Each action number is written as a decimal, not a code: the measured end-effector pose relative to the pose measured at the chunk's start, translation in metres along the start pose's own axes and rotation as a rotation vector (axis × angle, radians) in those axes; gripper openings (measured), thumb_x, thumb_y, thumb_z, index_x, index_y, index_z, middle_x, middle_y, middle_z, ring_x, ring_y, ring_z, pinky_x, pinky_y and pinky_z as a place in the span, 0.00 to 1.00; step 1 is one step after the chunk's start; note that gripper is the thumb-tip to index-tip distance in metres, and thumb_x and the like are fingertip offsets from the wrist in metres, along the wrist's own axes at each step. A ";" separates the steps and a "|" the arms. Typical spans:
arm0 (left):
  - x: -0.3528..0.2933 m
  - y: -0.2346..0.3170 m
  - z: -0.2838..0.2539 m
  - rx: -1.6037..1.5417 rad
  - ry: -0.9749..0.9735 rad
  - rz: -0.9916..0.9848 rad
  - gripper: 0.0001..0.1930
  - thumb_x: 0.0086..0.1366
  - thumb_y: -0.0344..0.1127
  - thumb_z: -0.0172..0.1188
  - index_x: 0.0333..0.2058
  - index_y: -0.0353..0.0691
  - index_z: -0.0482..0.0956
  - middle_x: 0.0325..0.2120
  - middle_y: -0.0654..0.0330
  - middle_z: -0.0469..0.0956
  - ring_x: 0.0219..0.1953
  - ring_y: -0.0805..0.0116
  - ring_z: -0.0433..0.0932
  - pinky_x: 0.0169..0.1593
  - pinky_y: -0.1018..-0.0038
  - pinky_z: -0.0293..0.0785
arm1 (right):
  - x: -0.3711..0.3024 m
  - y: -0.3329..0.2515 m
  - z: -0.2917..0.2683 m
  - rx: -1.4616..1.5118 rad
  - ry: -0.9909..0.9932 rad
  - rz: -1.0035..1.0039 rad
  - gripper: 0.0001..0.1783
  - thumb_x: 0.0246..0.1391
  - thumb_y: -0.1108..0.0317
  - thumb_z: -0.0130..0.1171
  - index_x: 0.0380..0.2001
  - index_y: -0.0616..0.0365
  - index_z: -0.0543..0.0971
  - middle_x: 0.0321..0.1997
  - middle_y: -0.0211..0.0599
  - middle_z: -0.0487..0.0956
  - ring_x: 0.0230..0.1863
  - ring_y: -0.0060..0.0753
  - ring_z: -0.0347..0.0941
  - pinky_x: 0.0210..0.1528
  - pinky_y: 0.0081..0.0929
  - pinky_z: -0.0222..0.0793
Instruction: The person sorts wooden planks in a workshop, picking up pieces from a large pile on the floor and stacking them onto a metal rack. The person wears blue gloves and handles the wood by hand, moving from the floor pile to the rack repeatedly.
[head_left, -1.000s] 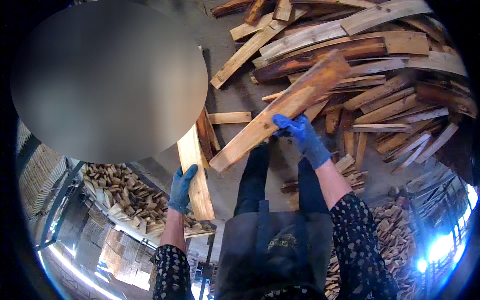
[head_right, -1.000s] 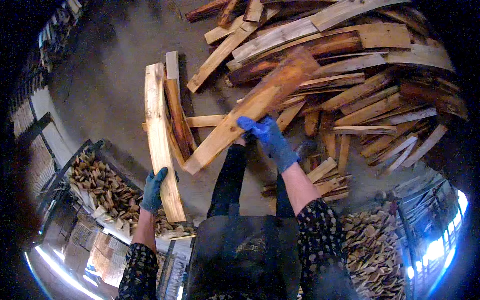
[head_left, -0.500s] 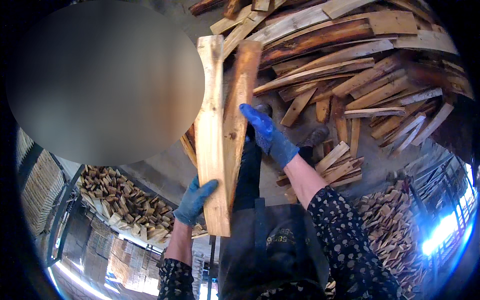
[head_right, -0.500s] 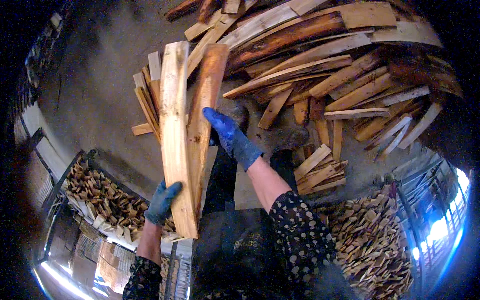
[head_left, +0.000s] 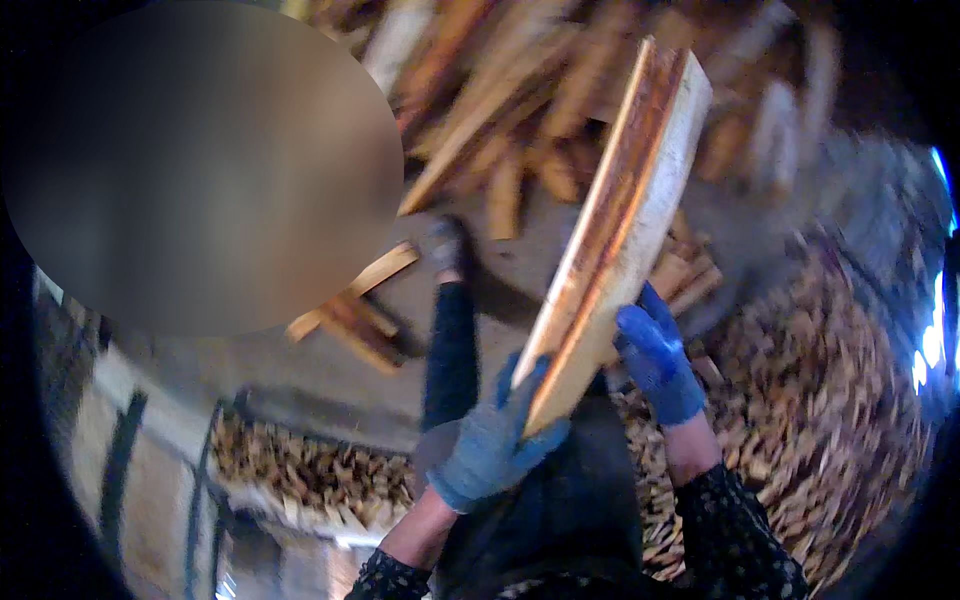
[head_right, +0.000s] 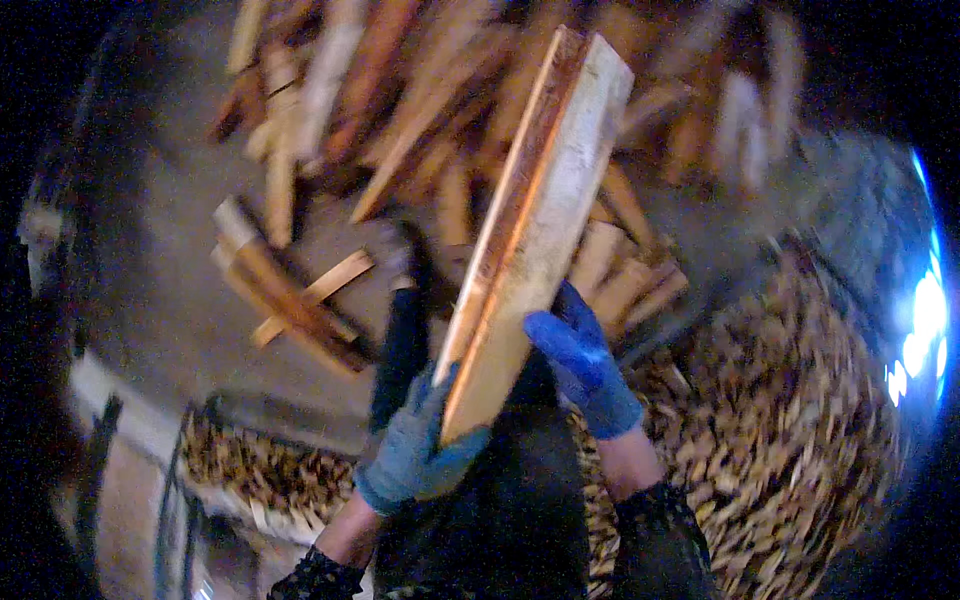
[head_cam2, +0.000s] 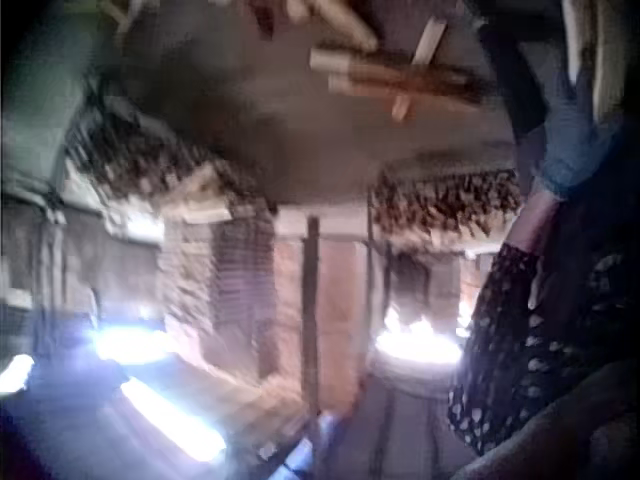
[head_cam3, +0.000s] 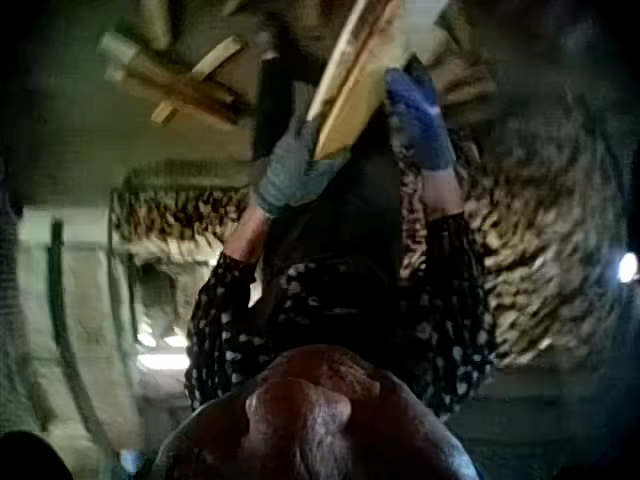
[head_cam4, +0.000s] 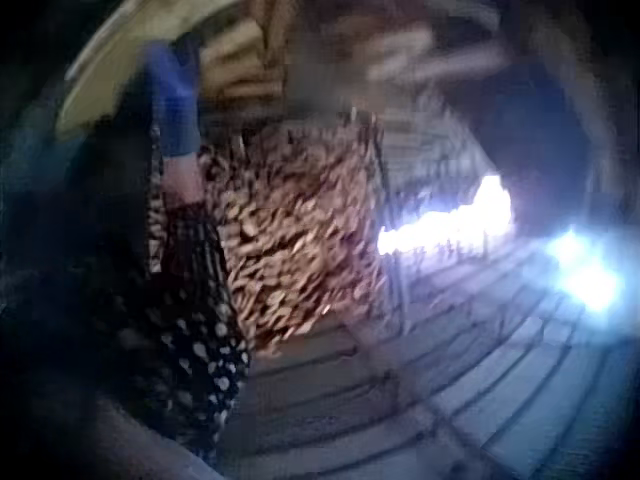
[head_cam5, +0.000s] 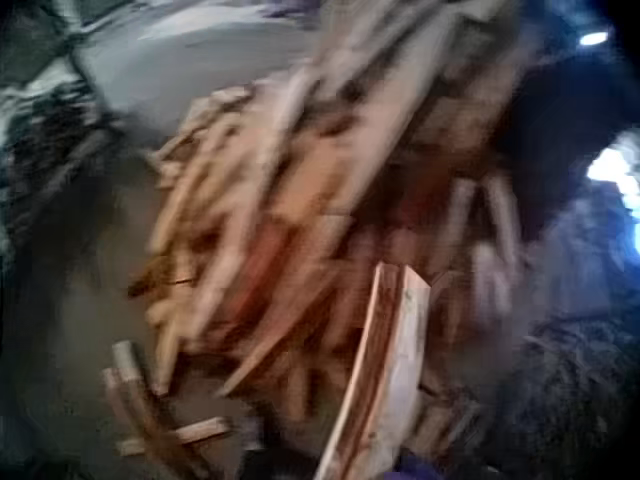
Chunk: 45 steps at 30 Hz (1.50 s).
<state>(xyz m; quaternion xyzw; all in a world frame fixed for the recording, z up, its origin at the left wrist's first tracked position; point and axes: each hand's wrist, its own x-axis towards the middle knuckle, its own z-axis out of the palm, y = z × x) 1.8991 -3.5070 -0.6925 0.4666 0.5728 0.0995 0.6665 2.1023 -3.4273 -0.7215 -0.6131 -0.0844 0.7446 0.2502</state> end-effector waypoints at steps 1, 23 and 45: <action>0.016 0.013 0.013 0.105 -0.054 0.000 0.40 0.55 0.47 0.63 0.62 0.41 0.57 0.57 0.37 0.58 0.45 0.36 0.72 0.45 0.57 0.74 | -0.009 -0.014 -0.016 0.033 0.065 0.010 0.36 0.51 0.68 0.57 0.62 0.64 0.59 0.59 0.40 0.68 0.58 0.37 0.66 0.63 0.34 0.58; 0.206 -0.094 0.274 -0.244 -0.398 -0.383 0.36 0.66 0.32 0.53 0.66 0.38 0.42 0.54 0.57 0.66 0.52 0.70 0.66 0.54 0.73 0.66 | 0.040 0.272 -0.361 -0.004 0.838 -0.372 0.35 0.46 0.65 0.68 0.56 0.63 0.66 0.54 0.39 0.72 0.55 0.32 0.67 0.57 0.29 0.62; 0.281 -0.198 0.375 -0.522 -0.122 -0.253 0.29 0.66 0.52 0.50 0.58 0.40 0.60 0.51 0.57 0.67 0.53 0.62 0.67 0.57 0.63 0.66 | 0.076 0.407 -0.427 -0.019 0.893 -0.170 0.18 0.63 0.61 0.42 0.48 0.61 0.73 0.49 0.39 0.75 0.50 0.36 0.70 0.52 0.33 0.65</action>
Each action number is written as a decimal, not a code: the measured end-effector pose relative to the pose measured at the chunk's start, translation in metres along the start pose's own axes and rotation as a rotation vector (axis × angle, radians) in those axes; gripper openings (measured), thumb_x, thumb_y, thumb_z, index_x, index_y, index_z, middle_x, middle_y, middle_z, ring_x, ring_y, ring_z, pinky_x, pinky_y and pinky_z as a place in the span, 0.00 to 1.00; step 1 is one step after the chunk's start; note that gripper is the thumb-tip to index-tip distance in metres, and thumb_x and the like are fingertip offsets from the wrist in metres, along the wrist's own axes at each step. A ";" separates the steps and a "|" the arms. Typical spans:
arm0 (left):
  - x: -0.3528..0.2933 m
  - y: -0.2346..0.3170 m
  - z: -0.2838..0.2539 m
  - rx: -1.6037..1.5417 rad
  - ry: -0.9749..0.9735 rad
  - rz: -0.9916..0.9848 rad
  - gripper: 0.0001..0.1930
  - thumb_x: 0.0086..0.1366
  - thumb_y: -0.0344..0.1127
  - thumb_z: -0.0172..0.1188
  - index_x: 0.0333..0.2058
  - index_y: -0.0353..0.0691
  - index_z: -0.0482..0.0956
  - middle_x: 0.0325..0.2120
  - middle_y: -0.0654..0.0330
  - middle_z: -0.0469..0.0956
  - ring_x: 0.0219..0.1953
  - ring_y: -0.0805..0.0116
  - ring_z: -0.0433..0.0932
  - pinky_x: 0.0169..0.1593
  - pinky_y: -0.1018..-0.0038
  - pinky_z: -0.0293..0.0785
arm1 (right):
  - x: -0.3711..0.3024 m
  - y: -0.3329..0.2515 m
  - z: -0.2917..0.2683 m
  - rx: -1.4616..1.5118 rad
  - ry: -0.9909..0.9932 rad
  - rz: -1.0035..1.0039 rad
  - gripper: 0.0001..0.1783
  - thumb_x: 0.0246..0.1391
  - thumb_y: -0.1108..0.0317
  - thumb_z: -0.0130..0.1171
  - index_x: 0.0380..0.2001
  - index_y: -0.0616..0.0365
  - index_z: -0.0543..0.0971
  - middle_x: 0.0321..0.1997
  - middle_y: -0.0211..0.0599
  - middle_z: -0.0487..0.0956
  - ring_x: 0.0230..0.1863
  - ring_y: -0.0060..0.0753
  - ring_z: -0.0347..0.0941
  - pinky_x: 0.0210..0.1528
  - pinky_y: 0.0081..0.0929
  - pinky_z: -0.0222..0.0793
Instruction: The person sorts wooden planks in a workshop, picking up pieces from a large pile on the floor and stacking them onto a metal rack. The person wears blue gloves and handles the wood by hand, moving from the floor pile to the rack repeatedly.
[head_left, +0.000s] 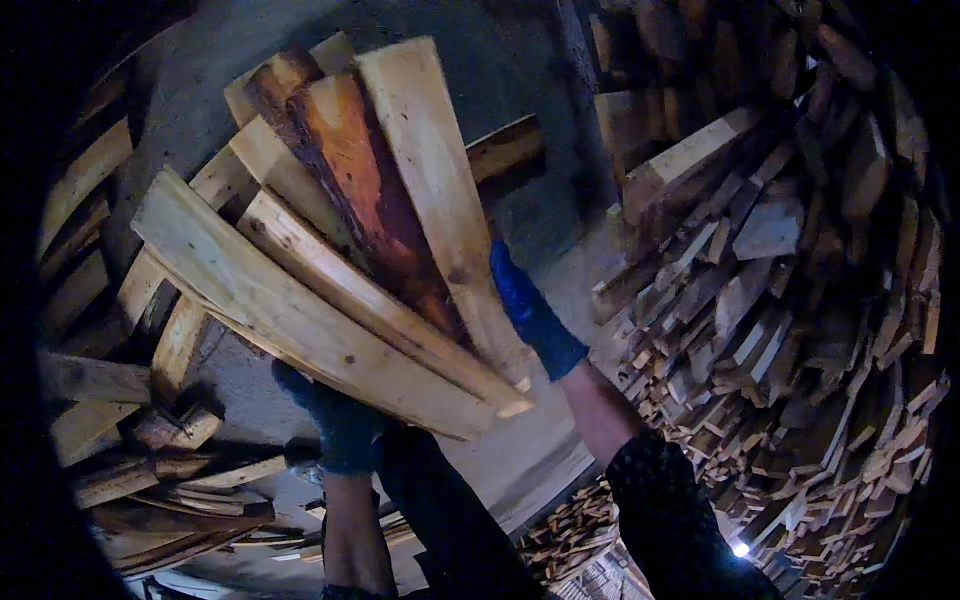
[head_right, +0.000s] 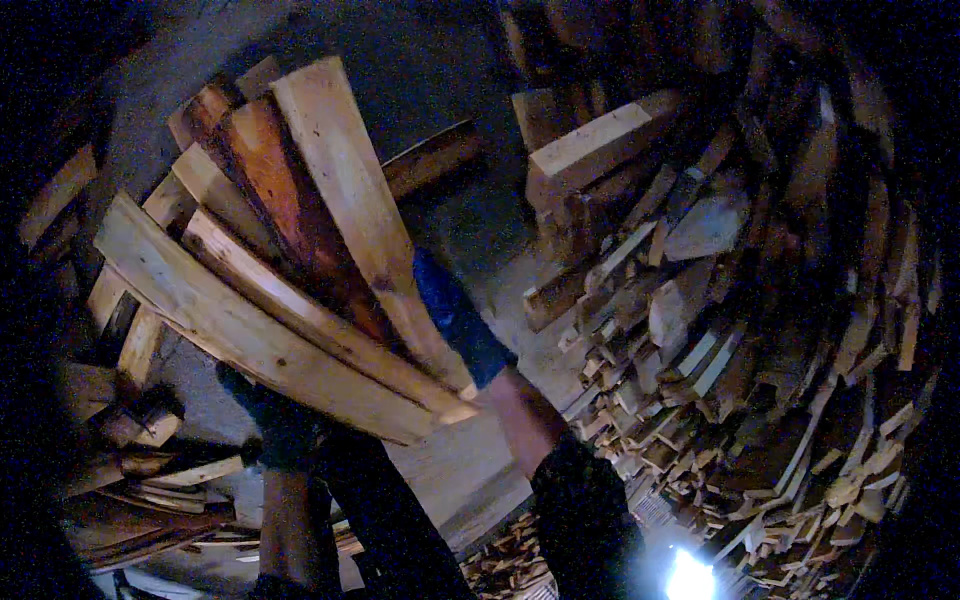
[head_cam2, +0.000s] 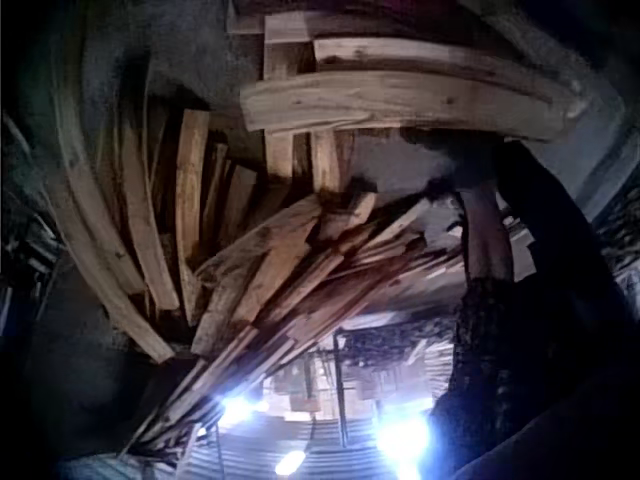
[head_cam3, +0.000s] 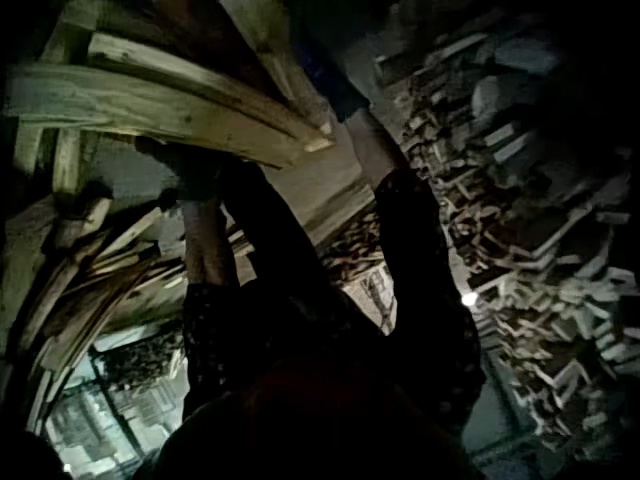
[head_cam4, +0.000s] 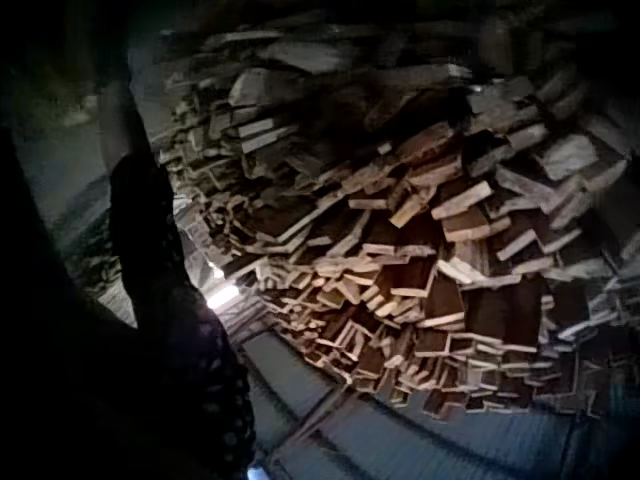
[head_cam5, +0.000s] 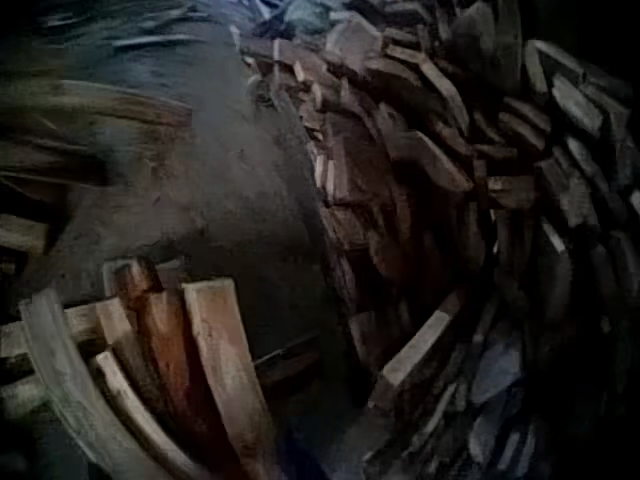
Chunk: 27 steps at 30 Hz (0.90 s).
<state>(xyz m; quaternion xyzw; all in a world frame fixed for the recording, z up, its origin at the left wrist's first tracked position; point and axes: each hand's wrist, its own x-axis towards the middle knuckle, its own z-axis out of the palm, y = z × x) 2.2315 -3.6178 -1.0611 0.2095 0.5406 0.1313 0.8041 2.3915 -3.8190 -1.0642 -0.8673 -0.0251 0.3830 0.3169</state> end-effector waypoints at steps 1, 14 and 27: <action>0.004 0.006 -0.007 0.008 -0.020 -0.058 0.29 0.66 0.53 0.50 0.58 0.40 0.59 0.51 0.57 0.67 0.54 0.61 0.66 0.57 0.63 0.66 | -0.006 0.007 0.006 -0.027 0.005 -0.012 0.18 0.63 0.62 0.42 0.48 0.61 0.73 0.48 0.39 0.75 0.50 0.38 0.70 0.52 0.35 0.65; 0.056 0.018 -0.104 0.449 -0.364 -0.647 0.40 0.64 0.67 0.38 0.62 0.39 0.53 0.59 0.53 0.60 0.60 0.55 0.60 0.62 0.60 0.59 | 0.022 -0.024 0.005 0.213 0.244 -0.061 0.25 0.63 0.61 0.46 0.60 0.60 0.63 0.62 0.38 0.65 0.61 0.34 0.62 0.63 0.27 0.55; 0.005 0.074 0.030 0.373 -0.387 -0.667 0.33 0.50 0.27 0.63 0.56 0.37 0.62 0.48 0.55 0.71 0.52 0.62 0.70 0.55 0.64 0.68 | 0.008 -0.027 -0.001 0.316 -0.133 0.286 0.25 0.62 0.56 0.50 0.57 0.60 0.68 0.56 0.31 0.72 0.55 0.25 0.67 0.61 0.26 0.59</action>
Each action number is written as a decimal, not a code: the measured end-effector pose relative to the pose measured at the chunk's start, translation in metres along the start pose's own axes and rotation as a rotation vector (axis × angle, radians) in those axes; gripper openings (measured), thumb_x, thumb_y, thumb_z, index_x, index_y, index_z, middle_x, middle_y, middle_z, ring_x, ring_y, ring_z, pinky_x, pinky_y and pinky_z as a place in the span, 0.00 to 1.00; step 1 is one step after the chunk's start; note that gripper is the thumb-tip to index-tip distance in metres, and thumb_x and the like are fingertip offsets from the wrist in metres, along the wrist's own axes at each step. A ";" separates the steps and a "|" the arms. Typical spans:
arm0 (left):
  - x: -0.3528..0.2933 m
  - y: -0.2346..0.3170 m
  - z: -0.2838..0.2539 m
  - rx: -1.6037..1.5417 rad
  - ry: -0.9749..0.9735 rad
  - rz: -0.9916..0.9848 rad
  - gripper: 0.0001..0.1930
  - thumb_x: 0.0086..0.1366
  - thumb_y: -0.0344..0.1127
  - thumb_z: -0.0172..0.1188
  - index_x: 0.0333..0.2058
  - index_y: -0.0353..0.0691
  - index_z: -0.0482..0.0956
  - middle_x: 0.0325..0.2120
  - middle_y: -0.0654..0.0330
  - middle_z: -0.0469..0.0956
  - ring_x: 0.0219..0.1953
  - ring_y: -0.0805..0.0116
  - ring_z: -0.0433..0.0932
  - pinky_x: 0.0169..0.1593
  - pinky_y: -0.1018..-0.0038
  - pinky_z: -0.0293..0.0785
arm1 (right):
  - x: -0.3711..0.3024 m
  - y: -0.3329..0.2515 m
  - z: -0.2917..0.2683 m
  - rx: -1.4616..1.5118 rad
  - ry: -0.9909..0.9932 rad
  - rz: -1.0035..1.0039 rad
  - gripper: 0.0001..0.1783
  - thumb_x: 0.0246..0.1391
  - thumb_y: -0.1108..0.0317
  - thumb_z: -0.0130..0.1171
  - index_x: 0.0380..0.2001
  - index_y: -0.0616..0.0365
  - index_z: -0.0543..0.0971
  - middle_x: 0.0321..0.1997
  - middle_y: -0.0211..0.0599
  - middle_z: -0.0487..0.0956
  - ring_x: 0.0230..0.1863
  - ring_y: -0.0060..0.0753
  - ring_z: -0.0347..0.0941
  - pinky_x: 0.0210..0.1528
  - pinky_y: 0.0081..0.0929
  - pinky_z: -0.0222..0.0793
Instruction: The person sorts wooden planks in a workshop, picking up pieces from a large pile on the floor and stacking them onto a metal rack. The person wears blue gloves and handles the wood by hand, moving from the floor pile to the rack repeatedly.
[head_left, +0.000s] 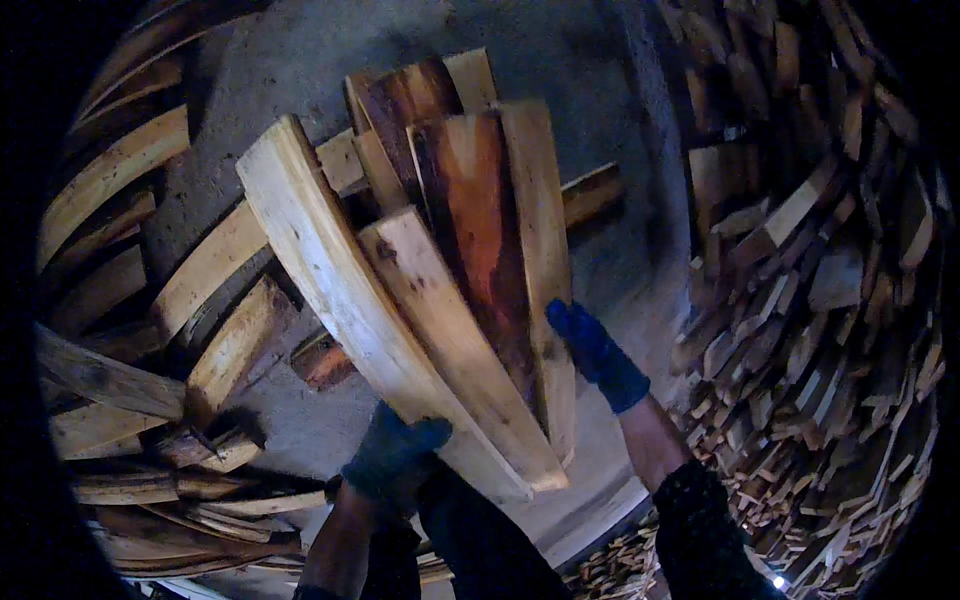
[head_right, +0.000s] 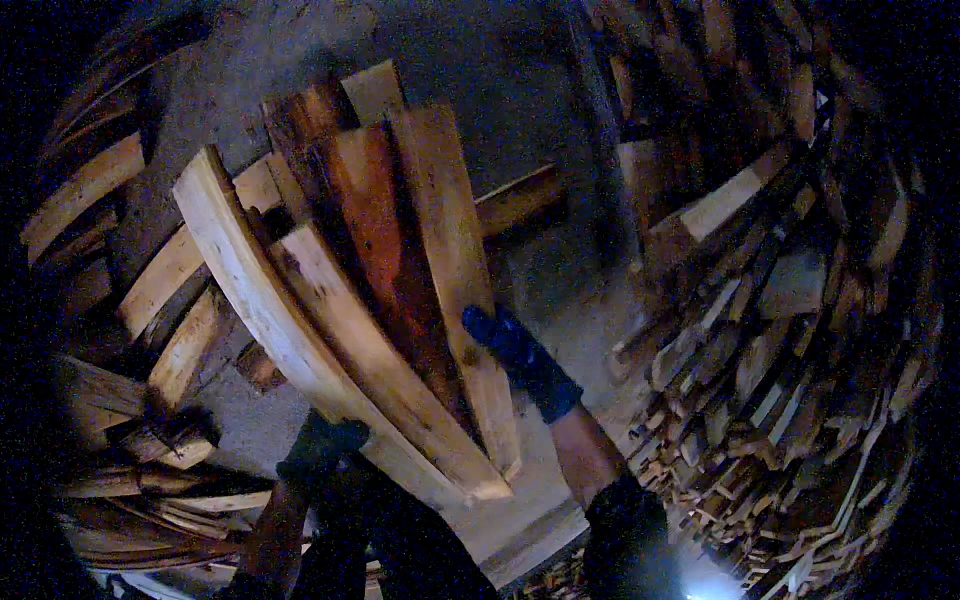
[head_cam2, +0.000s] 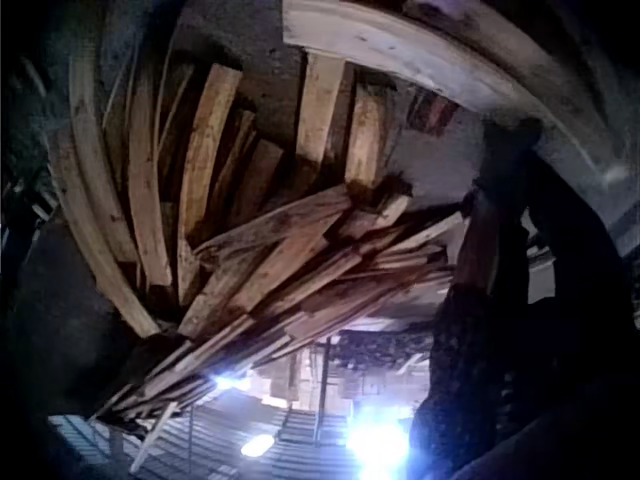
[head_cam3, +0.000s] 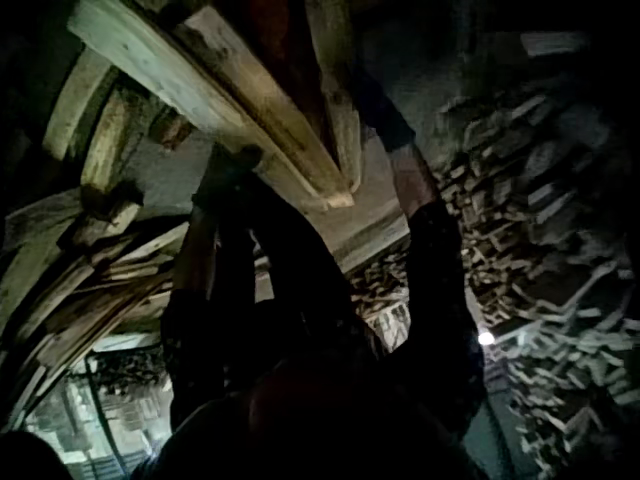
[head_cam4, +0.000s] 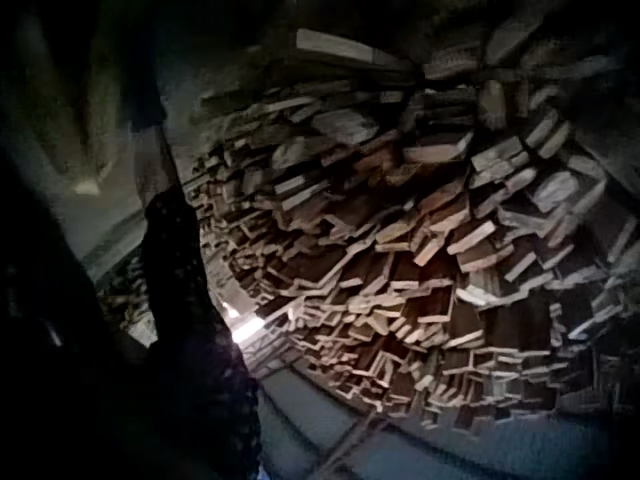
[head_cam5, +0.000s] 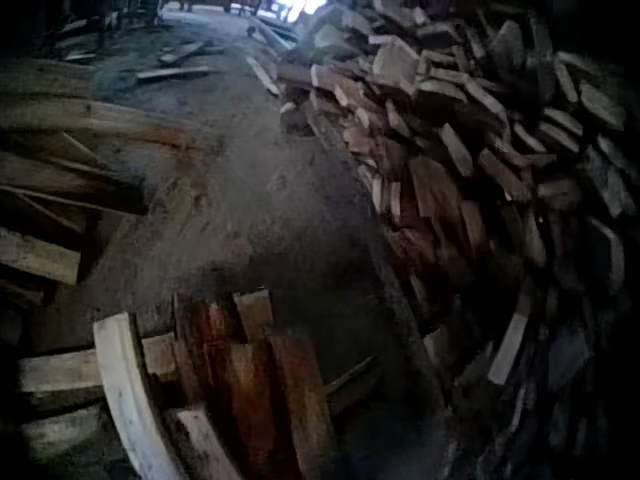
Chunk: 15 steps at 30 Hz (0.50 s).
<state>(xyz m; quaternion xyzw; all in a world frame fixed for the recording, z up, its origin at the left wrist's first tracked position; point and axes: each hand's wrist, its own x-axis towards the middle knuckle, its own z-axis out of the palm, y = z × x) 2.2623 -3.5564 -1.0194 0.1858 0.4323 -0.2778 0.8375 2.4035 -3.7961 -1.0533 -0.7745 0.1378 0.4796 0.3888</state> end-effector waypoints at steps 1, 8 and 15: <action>0.002 0.003 0.003 -0.043 -0.038 0.014 0.34 0.49 0.26 0.63 0.57 0.37 0.62 0.48 0.55 0.72 0.52 0.62 0.71 0.55 0.64 0.68 | 0.001 0.012 -0.001 0.026 0.004 -0.001 0.26 0.62 0.56 0.50 0.58 0.60 0.67 0.56 0.32 0.72 0.55 0.25 0.68 0.61 0.26 0.60; 0.021 -0.031 -0.023 -0.041 0.001 0.038 0.32 0.48 0.28 0.65 0.54 0.38 0.65 0.43 0.58 0.74 0.46 0.62 0.73 0.51 0.67 0.71 | 0.025 0.055 -0.013 0.316 -0.060 0.093 0.23 0.63 0.56 0.47 0.56 0.59 0.69 0.55 0.31 0.72 0.54 0.28 0.68 0.60 0.26 0.61; 0.002 -0.039 -0.048 0.375 -0.079 -0.046 0.28 0.51 0.35 0.68 0.50 0.37 0.70 0.41 0.58 0.76 0.43 0.66 0.75 0.48 0.69 0.73 | -0.007 0.029 -0.018 -0.128 -0.058 -0.148 0.20 0.62 0.71 0.43 0.57 0.59 0.68 0.61 0.39 0.68 0.64 0.35 0.61 0.67 0.31 0.51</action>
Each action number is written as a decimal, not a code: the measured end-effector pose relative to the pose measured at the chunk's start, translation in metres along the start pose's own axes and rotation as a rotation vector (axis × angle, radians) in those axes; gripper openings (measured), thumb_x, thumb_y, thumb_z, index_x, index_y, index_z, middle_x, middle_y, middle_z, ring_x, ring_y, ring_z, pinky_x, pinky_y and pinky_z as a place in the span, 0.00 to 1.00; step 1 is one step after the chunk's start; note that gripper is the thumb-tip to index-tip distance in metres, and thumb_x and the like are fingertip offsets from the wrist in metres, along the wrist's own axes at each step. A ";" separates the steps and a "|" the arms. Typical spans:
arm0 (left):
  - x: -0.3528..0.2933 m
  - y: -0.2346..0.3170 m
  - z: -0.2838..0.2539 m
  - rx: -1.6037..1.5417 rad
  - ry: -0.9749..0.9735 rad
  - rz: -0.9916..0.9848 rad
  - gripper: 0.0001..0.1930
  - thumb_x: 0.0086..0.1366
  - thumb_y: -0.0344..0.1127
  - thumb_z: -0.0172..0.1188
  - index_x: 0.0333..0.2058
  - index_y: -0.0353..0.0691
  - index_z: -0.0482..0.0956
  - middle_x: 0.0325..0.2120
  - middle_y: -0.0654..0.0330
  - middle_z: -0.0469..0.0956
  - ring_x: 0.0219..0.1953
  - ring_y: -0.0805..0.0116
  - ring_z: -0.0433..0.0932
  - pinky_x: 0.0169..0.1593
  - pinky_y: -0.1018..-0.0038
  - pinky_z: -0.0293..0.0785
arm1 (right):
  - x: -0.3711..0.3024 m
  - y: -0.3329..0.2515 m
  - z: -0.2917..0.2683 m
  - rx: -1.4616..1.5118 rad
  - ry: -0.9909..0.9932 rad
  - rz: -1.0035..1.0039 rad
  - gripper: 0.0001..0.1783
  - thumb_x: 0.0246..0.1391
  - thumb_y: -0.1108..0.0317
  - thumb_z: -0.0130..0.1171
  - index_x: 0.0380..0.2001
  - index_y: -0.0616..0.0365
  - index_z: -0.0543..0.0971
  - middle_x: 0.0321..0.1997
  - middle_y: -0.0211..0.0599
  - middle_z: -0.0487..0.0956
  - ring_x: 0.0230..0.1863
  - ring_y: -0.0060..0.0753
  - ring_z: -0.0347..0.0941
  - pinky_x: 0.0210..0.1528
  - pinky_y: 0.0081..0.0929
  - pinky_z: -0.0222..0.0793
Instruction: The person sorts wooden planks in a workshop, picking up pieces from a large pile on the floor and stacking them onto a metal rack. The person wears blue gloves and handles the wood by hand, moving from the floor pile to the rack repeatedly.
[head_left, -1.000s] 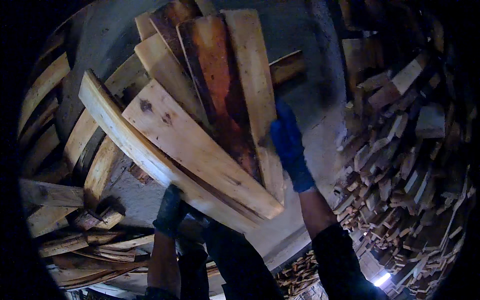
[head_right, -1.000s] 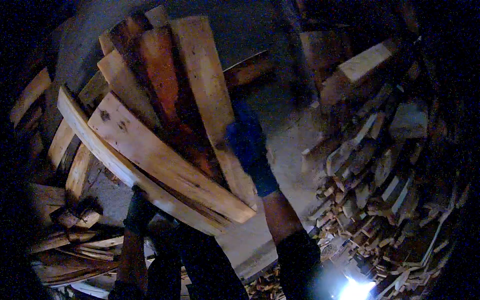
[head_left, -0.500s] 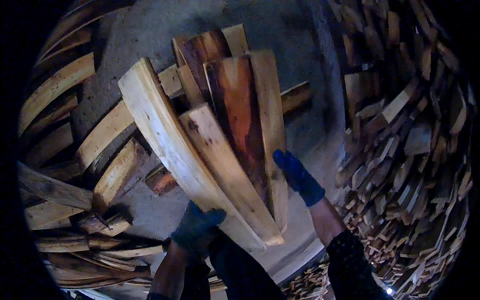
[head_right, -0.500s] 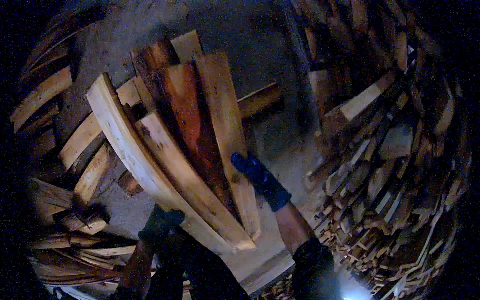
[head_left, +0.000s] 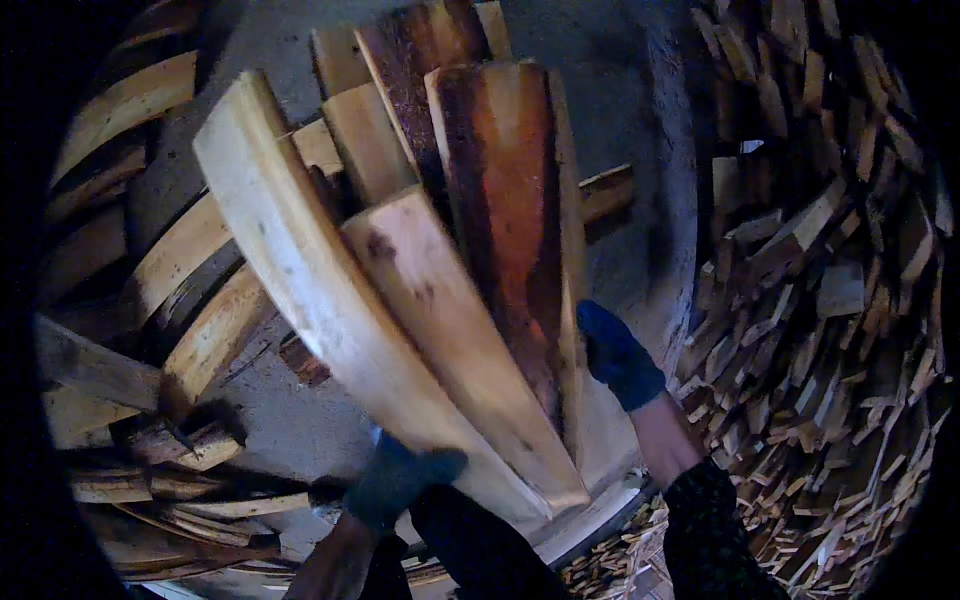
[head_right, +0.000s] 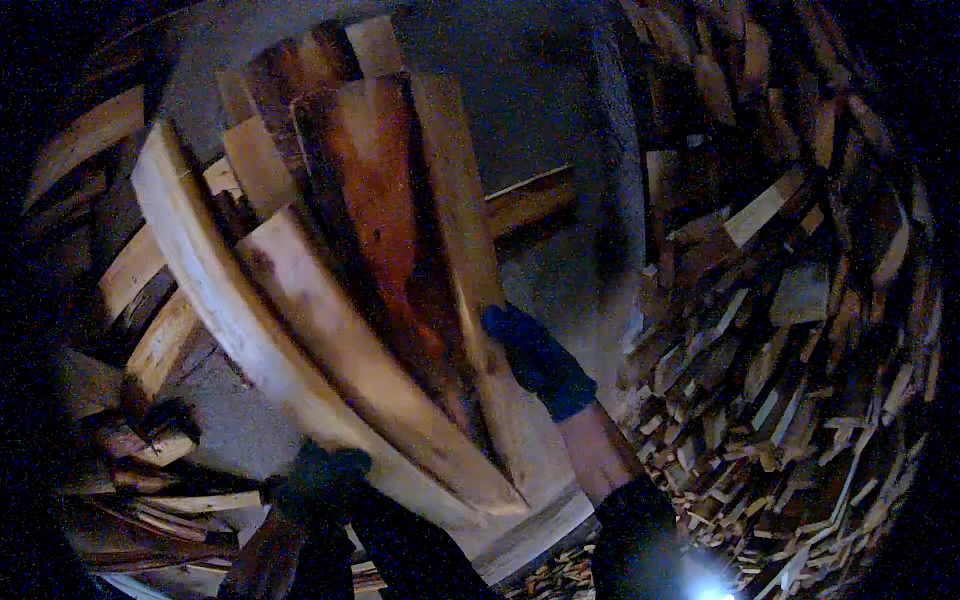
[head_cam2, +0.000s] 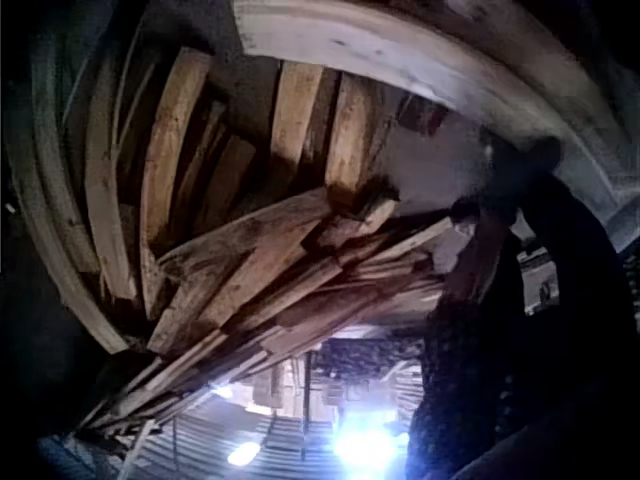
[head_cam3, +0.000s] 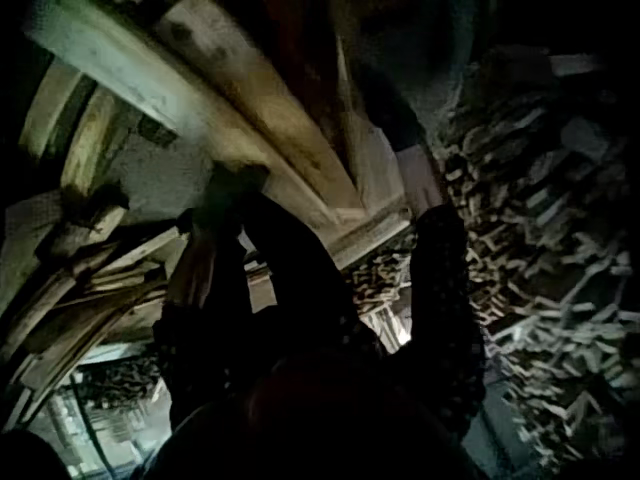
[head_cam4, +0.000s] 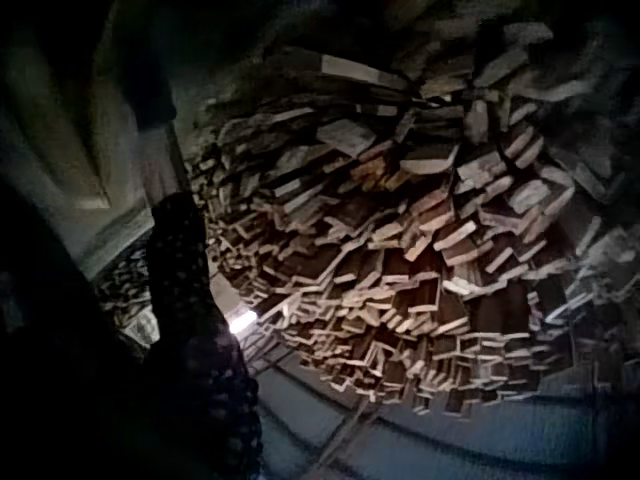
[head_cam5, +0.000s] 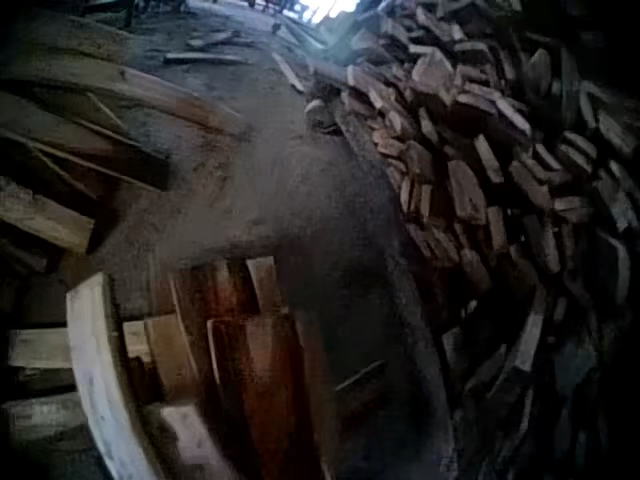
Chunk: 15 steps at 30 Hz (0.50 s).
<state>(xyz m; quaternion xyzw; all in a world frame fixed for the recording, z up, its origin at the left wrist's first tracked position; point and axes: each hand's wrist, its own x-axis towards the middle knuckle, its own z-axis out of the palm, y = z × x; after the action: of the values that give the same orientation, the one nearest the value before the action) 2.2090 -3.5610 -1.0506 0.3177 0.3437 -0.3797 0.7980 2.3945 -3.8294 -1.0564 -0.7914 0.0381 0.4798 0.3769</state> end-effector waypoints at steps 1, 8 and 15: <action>-0.012 -0.018 -0.010 0.123 -0.081 0.039 0.27 0.50 0.36 0.70 0.49 0.37 0.72 0.41 0.58 0.76 0.42 0.66 0.75 0.48 0.69 0.73 | -0.007 -0.009 0.001 0.145 -0.004 0.094 0.20 0.62 0.71 0.43 0.57 0.58 0.68 0.62 0.39 0.67 0.64 0.36 0.59 0.68 0.31 0.50; -0.154 -0.029 0.047 0.383 0.048 0.368 0.34 0.49 0.50 0.70 0.52 0.42 0.69 0.50 0.53 0.71 0.52 0.60 0.70 0.56 0.62 0.68 | -0.106 -0.052 -0.016 0.245 -0.200 -0.040 0.21 0.63 0.66 0.44 0.58 0.58 0.66 0.61 0.35 0.67 0.62 0.32 0.60 0.66 0.31 0.50; -0.253 0.000 0.133 0.075 0.021 0.315 0.12 0.51 0.29 0.68 0.33 0.35 0.75 0.26 0.59 0.74 0.26 0.71 0.72 0.28 0.72 0.71 | -0.256 -0.175 -0.018 0.419 -0.188 0.286 0.25 0.62 0.58 0.49 0.60 0.56 0.65 0.57 0.27 0.70 0.55 0.19 0.63 0.61 0.23 0.57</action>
<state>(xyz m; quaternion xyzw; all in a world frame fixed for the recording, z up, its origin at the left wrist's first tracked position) 2.1302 -3.5652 -0.7762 0.4010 0.2837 -0.2592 0.8316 2.3444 -3.7930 -0.7519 -0.6346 0.2126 0.5812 0.4629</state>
